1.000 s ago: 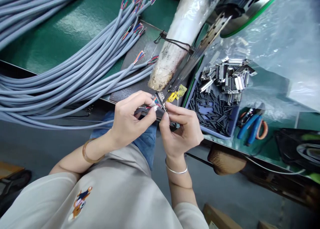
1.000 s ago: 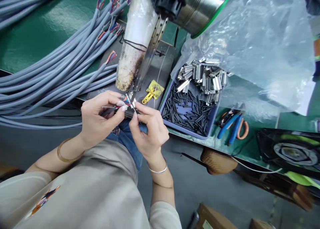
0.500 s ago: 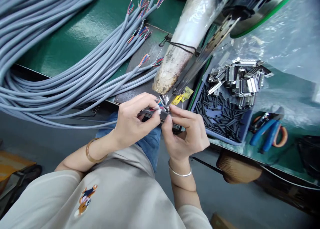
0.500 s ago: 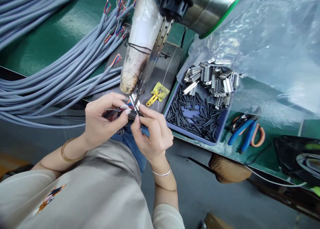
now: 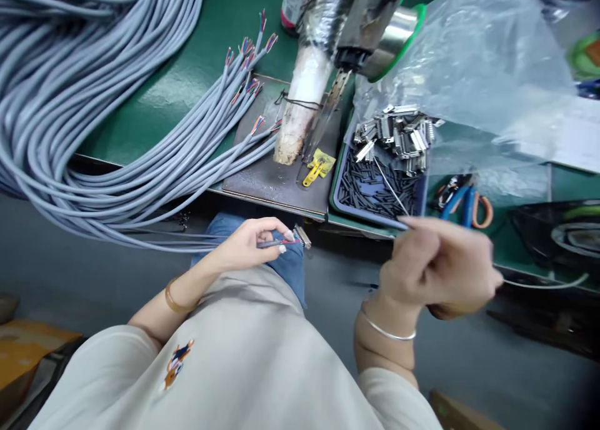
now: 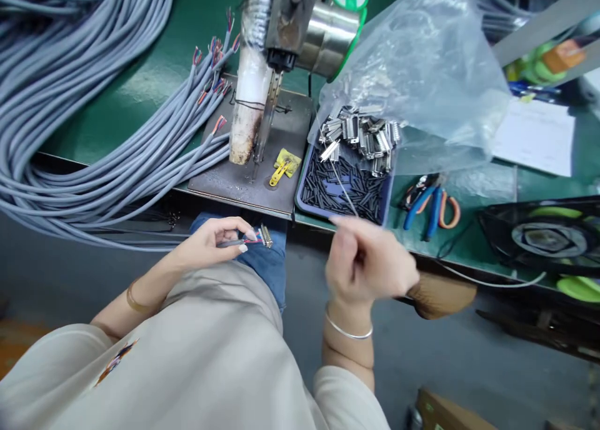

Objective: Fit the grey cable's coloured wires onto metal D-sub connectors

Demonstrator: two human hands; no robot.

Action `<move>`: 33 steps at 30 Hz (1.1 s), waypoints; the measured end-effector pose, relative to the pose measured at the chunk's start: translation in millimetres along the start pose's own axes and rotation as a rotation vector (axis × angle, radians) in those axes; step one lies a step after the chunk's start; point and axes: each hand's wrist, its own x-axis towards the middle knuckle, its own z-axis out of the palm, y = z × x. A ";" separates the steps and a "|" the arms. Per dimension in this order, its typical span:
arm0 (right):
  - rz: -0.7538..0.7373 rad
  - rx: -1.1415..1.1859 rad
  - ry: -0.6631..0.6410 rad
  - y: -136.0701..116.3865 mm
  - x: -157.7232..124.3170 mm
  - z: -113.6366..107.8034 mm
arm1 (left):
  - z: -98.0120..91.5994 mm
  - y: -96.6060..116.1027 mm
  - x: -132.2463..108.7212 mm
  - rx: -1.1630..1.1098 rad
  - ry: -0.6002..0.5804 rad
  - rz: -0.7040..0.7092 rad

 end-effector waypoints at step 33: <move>0.211 0.574 -0.322 -43.3 -5.8 33.0 | 9.7 13.9 23.9 -0.234 0.325 0.117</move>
